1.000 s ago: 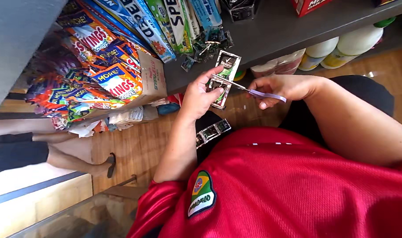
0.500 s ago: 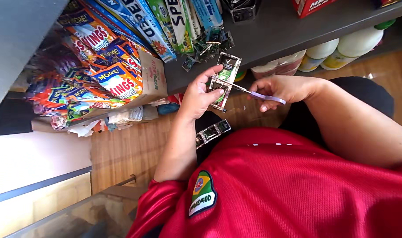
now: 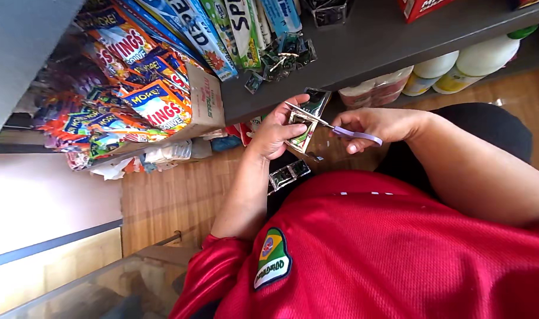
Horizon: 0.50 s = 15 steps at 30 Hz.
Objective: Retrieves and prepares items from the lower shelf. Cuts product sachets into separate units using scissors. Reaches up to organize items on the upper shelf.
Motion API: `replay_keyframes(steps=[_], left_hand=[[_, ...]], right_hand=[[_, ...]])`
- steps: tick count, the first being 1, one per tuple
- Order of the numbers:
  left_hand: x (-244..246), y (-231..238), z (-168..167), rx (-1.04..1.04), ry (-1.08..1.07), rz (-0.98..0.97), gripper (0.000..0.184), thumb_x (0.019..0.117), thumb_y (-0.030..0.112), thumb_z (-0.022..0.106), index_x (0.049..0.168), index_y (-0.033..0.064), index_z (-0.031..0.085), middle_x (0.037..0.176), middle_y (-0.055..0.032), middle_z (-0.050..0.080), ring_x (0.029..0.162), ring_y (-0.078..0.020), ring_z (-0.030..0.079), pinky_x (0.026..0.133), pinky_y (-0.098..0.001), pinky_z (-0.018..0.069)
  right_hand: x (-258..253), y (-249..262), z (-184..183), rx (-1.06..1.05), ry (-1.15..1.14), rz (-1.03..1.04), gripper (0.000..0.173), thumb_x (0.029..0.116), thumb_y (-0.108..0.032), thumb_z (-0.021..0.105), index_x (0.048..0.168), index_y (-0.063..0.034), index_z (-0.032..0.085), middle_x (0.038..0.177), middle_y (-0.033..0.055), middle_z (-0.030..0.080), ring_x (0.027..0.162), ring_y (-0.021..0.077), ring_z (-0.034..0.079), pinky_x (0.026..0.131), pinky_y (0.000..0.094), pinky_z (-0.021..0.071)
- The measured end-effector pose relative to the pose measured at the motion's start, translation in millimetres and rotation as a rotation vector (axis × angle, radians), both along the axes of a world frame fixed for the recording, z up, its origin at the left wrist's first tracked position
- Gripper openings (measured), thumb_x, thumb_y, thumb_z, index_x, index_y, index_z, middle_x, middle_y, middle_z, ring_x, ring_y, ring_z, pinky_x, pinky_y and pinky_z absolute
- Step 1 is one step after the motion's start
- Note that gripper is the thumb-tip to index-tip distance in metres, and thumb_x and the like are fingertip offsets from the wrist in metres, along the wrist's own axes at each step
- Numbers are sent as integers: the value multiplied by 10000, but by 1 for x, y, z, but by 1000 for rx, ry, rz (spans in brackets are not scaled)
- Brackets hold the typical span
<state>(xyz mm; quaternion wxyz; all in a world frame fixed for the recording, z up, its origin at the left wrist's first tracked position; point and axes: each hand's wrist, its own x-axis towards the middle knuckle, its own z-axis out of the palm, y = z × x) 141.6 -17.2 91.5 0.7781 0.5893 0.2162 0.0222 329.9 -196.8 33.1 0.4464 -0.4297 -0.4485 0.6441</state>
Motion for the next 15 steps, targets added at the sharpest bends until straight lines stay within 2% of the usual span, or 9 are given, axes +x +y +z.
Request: replay_keyframes(steps=[9,15], left_hand=[[1,0,3,-2,13,-1,657,783,-111,626,1398,72,487,1151,-31,708,983,-126,709,874,-308,600],[1,-5,-2,-40,2,-45,646,781,-101,634,1389,73,501,1136,-16,719,970,-117,712,864,-305,602]], right_hand=[[0,3,-1,-9,-4,-19,374,823,-6,748,1169,-36,606,732,-21,633,551,20,557,509,157,464],[-6,3,-3,12,-12,-15,429,826,-113,746,1214,-44,577,785,-28,644,628,8,568,580,164,476]])
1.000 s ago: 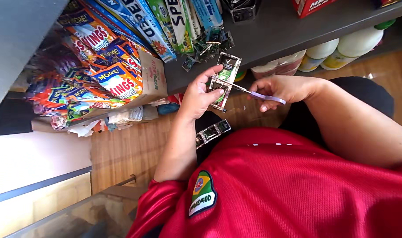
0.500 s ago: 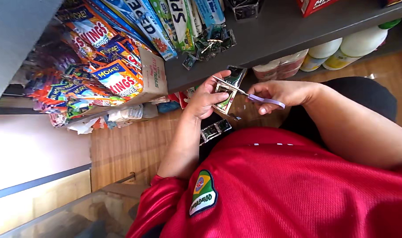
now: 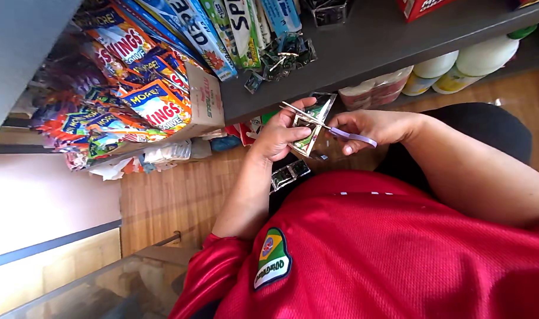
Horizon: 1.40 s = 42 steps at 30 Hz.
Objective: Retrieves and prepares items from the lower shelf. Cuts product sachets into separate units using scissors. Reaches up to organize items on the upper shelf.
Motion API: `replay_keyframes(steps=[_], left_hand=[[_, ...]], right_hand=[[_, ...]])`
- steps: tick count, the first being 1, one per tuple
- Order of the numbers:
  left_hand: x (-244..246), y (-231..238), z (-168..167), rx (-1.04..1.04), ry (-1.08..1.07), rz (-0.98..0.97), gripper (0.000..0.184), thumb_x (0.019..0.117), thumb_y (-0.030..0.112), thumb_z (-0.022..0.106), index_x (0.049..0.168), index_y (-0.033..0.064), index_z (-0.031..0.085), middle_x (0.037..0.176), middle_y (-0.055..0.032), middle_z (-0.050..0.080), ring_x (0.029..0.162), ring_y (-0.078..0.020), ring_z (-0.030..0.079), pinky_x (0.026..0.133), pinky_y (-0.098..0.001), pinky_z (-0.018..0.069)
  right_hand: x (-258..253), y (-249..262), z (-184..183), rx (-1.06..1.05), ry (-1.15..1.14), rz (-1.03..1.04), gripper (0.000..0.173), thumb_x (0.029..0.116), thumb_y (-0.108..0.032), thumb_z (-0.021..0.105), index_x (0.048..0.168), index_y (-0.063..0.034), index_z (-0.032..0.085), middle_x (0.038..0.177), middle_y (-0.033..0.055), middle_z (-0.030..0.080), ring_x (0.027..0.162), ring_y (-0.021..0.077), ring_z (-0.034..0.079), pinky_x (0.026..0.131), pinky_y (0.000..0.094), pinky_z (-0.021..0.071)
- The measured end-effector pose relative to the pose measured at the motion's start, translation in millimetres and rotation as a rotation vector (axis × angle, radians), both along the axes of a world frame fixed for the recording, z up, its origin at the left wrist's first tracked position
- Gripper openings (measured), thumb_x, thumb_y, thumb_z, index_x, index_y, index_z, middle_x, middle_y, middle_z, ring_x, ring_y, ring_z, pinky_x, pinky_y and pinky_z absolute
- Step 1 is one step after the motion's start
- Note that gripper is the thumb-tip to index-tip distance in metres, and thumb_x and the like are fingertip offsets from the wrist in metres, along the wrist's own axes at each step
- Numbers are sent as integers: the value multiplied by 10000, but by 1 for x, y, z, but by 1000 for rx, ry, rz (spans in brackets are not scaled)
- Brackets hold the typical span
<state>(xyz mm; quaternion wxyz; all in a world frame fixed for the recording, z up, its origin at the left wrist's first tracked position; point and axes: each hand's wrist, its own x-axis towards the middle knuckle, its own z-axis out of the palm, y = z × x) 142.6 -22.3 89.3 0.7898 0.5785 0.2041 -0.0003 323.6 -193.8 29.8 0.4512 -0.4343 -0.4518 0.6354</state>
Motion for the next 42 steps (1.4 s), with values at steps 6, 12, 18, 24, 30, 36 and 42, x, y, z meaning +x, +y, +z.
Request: replay_keyframes(steps=[6,12,18,24,30,36,42], left_hand=[[-1,0,-4,-22,-15,-24,641,782,-84,654,1388,72,514,1147,-17,721,981,-119,712,875,-308,599],[-1,3,-2,0,-26,-35,667,772,-101,639,1400,78,503,1160,-12,716,994,-109,707,877,-297,596],[-1,4,-4,26,-3,-54,731,766,-71,667,1454,24,438,1260,-51,667,1029,-120,690,885,-295,588],[-3,33,0,278,-10,196,647,851,-82,564,1469,48,424,1177,-24,644,901,-84,664,788,-271,584],[1,92,1,459,108,512,603,971,-24,469,1551,104,368,1474,-102,496,1144,-191,617,874,-370,564],[10,110,-15,614,303,565,814,899,-19,614,1612,157,263,1497,-176,469,1279,-256,543,995,-432,498],[5,66,-21,666,308,633,1018,859,-52,678,1650,213,95,1439,-205,512,1218,-251,587,968,-400,520]], right_hand=[[-1,1,-2,-5,4,12,452,833,-114,752,1241,-45,570,774,-26,633,619,6,560,571,157,465],[0,3,-2,6,-18,-24,423,826,-51,784,1207,-35,600,736,-17,635,551,14,539,513,156,450],[0,6,2,-38,9,-29,352,841,10,759,1160,-39,620,716,-9,650,523,30,570,479,163,476],[7,5,-6,-33,24,-83,377,840,-12,739,1188,-33,593,732,-11,648,571,40,595,529,176,506],[5,9,-6,-73,10,-216,401,859,-16,724,1227,-23,566,802,22,640,624,74,604,591,222,536],[4,11,-11,-61,12,-199,387,867,-30,732,1218,-20,571,791,23,640,608,69,602,570,212,529],[-2,13,-10,-16,-40,-292,427,865,-26,738,1253,-20,560,793,21,641,619,66,601,589,215,532]])
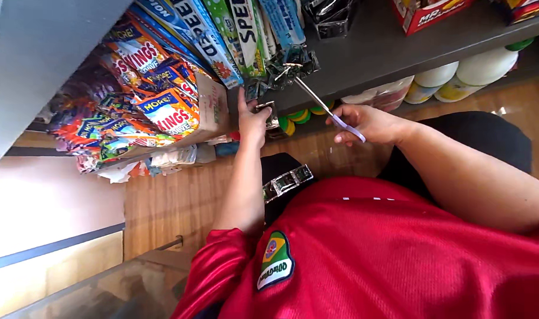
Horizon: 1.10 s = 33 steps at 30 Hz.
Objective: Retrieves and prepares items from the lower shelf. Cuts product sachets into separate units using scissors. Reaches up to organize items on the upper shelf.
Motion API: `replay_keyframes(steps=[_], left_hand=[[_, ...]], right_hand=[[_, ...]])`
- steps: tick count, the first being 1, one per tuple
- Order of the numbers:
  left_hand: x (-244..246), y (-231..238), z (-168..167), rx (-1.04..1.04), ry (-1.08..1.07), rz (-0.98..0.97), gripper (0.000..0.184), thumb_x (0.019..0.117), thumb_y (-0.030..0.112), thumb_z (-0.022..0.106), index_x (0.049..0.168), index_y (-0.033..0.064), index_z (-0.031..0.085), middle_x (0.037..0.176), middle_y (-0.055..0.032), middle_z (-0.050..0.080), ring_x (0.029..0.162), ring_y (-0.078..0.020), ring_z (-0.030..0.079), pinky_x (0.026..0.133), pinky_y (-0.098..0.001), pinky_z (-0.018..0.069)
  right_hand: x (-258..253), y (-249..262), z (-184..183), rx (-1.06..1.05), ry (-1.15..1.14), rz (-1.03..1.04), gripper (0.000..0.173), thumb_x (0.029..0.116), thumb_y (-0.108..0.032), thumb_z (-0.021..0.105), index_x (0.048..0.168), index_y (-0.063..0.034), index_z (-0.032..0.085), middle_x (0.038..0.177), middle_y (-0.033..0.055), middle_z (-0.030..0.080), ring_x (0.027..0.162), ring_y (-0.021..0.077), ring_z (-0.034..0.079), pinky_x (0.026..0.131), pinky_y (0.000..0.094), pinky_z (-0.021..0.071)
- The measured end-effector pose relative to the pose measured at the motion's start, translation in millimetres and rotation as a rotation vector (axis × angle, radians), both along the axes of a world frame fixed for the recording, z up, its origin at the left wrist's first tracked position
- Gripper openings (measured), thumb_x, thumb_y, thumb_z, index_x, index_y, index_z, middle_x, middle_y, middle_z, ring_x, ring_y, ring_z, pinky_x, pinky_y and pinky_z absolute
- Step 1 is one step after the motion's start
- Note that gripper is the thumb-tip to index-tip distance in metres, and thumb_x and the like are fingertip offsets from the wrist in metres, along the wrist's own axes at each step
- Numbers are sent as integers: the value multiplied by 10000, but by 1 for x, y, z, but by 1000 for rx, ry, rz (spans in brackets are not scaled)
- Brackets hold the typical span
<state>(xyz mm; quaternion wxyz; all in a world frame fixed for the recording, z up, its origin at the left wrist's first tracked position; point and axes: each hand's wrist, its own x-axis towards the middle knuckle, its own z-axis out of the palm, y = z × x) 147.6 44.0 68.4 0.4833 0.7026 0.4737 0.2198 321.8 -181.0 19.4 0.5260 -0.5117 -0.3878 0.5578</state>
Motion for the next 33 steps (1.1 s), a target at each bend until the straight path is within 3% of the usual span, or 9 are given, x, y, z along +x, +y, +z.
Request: replay_keyframes(steps=[4,7,11,15,20,25,27,29,33], left_hand=[[1,-36,3,76,10,-70,948,860,17,701,1638,183,186,1488,-192,469,1288,-263,543,985,-411,519],[9,-63,6,83,-75,-190,870,861,24,702,1609,139,274,1428,-164,525,1232,-222,578,950,-373,539],[24,-93,7,98,-193,-307,681,883,-11,670,1515,44,421,1378,-150,551,1192,-168,586,927,-295,537],[31,-101,5,101,-187,-327,516,890,-7,676,1392,23,563,1347,-137,569,1208,-147,578,975,-281,519],[30,-107,2,124,-213,-342,552,882,-48,671,1413,-7,527,1383,-164,537,1209,-153,579,967,-266,526],[21,-104,-4,35,-269,-514,738,899,-24,693,1553,1,353,1503,-185,455,1291,-190,559,1048,-342,519],[15,-105,-4,-17,-253,-557,616,897,-81,660,1479,-30,465,1468,-166,524,1252,-160,596,1038,-329,522],[10,-103,-2,-65,-246,-535,461,910,-103,632,1364,-49,577,1353,-131,618,1103,-113,666,955,-300,568],[3,-78,12,-34,-229,-443,514,914,-57,633,1417,-20,530,1336,-103,616,1067,-117,664,922,-313,575]], right_hand=[[-13,7,-6,40,-154,-113,512,867,-76,792,1308,-18,537,886,58,671,727,96,630,692,273,551],[-23,9,-7,87,-139,-176,542,873,-94,783,1331,-8,504,957,72,695,796,105,665,741,282,569],[-28,8,-6,130,-33,-238,483,853,-14,749,1280,-11,524,938,45,695,779,63,668,726,236,574],[-24,5,-3,140,16,-230,481,821,11,716,1261,-15,523,923,31,695,751,51,667,696,217,573],[-27,5,-1,157,49,-266,469,834,10,735,1253,-21,526,910,29,702,731,53,675,686,212,581],[-25,9,0,153,179,-482,471,829,-16,713,1255,-51,515,875,-12,695,703,57,666,655,240,588],[-18,9,1,174,255,-528,464,829,7,694,1233,-79,483,849,-37,676,685,59,664,650,242,595],[-11,8,0,170,270,-499,472,826,1,696,1236,-83,478,859,-24,689,691,74,674,641,248,596],[7,-3,6,60,103,-253,489,826,-81,712,1273,-56,514,848,-19,656,696,70,645,660,245,578]])
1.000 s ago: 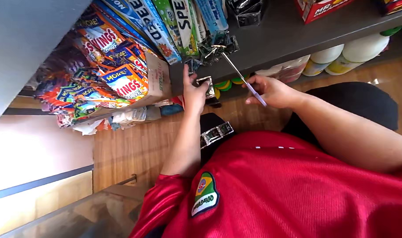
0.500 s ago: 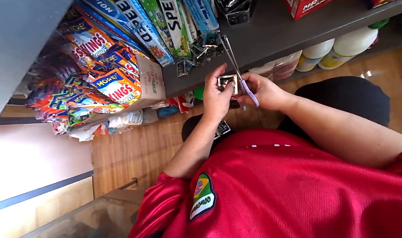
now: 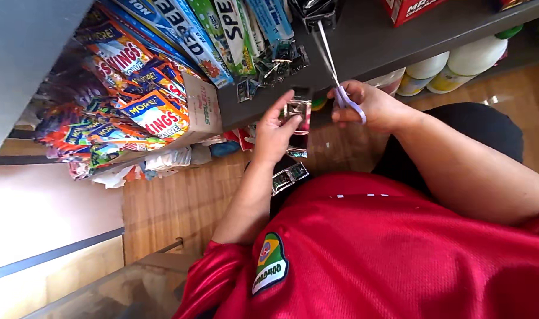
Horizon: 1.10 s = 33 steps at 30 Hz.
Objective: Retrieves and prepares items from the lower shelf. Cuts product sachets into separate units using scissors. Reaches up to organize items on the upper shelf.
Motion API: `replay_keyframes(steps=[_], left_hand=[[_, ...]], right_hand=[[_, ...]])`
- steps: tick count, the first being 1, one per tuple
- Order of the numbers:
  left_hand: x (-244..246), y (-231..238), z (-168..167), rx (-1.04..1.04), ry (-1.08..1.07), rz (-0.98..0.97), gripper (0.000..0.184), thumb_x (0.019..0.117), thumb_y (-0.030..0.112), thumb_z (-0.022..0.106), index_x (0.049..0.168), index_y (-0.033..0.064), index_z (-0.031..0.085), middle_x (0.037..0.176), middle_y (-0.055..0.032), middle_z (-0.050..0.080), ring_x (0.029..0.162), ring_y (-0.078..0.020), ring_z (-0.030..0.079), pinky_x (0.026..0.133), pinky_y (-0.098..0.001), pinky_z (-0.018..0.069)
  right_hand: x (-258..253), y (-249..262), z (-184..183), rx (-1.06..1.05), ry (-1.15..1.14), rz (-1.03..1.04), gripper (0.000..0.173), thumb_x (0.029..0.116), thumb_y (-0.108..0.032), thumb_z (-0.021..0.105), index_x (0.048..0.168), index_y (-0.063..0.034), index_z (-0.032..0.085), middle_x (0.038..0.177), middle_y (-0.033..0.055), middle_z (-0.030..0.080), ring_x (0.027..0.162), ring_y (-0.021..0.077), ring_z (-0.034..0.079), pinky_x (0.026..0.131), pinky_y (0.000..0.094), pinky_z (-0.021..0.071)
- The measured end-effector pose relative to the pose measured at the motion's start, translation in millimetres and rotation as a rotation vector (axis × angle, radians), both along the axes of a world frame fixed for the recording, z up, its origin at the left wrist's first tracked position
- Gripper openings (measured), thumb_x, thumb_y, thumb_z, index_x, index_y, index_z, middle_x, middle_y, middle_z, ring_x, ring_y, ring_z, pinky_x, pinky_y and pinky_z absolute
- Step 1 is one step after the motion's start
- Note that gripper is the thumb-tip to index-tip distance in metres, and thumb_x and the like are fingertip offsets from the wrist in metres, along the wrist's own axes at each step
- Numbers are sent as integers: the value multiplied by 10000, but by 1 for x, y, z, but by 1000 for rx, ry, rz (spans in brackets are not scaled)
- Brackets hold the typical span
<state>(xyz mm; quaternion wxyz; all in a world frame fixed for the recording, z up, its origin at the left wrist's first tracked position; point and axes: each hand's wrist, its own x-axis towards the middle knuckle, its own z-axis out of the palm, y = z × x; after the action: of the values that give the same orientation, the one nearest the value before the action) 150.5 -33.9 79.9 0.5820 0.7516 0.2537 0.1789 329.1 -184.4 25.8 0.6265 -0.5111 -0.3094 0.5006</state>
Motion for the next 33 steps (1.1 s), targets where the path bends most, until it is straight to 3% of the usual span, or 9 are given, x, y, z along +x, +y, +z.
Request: replay_keyframes(steps=[4,8,17,26,30,33], left_hand=[[-9,23,21,13,-82,47,634,885,-111,617,1487,-18,441,1430,-102,550,1134,-129,643,938,-307,570],[-18,31,30,23,-93,26,664,871,-133,606,1500,-29,419,1469,-110,528,1134,-126,650,934,-302,572],[-15,16,31,3,105,-119,648,863,-147,620,1477,0,472,1473,-119,520,1005,-92,688,849,-261,597],[-12,14,27,-20,81,-162,672,862,-153,617,1494,-1,447,1475,-124,504,973,-90,689,825,-254,601],[-11,13,28,9,82,-152,667,855,-144,618,1486,3,462,1482,-125,492,890,-56,671,728,-205,580],[-10,12,28,-9,80,-155,671,860,-151,615,1493,1,450,1490,-120,486,917,-60,676,756,-213,586]], right_hand=[[21,-15,8,-72,-192,377,457,872,-100,727,1290,-39,553,865,18,642,717,62,597,655,227,518],[22,-18,8,-94,-203,572,439,857,-81,746,1263,-32,584,846,28,639,708,70,596,664,231,519],[17,-14,7,-71,-122,566,361,848,-77,726,1189,-39,615,784,-10,632,654,39,584,610,188,495],[17,-14,11,-93,-119,557,314,870,-74,710,1167,-41,615,761,-14,618,609,36,562,567,180,473],[14,-13,12,-85,-111,547,307,867,-74,706,1157,-33,614,742,-22,609,594,25,551,557,172,463],[14,-13,11,-81,-101,542,305,862,-83,707,1150,-39,617,737,-26,608,592,20,551,557,170,466]])
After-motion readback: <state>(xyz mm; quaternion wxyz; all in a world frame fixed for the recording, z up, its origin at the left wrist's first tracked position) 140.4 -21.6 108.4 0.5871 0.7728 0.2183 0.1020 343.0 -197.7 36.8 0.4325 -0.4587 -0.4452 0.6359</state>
